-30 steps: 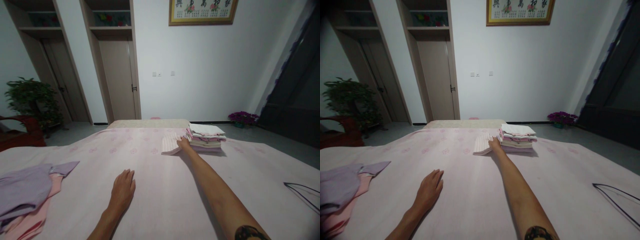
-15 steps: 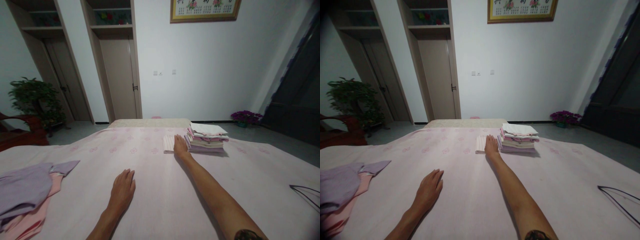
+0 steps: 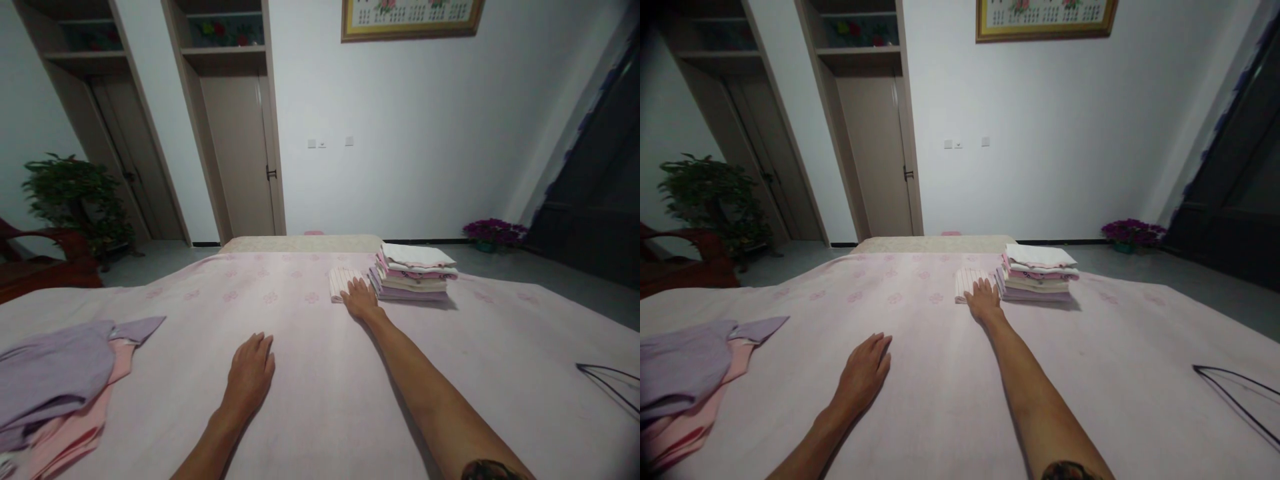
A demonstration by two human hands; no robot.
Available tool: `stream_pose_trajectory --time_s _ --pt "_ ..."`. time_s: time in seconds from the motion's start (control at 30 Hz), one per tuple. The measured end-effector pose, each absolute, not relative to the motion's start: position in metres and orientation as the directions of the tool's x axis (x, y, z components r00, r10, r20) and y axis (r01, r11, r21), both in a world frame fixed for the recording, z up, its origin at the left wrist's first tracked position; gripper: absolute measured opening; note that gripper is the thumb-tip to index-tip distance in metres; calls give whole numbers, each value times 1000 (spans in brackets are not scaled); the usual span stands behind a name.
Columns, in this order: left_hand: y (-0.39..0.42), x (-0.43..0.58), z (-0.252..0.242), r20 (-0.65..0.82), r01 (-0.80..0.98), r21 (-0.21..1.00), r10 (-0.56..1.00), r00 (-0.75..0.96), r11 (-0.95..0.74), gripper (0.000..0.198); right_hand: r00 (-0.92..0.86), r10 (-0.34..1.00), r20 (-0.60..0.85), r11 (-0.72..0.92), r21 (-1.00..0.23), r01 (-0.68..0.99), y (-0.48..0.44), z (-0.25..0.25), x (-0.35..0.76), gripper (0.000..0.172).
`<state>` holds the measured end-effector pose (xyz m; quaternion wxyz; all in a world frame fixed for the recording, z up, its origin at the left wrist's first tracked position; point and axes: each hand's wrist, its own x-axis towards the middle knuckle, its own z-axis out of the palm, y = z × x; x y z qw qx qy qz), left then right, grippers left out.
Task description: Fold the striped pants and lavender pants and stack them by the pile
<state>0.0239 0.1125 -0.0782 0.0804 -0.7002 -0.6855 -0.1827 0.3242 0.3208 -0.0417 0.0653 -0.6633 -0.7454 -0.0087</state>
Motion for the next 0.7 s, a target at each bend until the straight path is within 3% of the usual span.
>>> stream_pose_trajectory --time_s 0.23,0.37,0.5,0.7 --pt "109 26 -72 378 979 191 926 -14 -64 42 -218 949 228 222 6 975 251 -54 325 61" --pt "108 27 -69 379 975 215 925 -26 -60 41 -259 959 113 269 -77 960 195 -74 329 66" --pt "107 27 -67 368 967 248 929 -32 -65 41 -348 919 184 368 -90 926 161 -84 334 65" --pt "107 26 -67 387 950 299 922 -34 -90 39 -330 915 234 354 -70 933 159 -79 332 59"
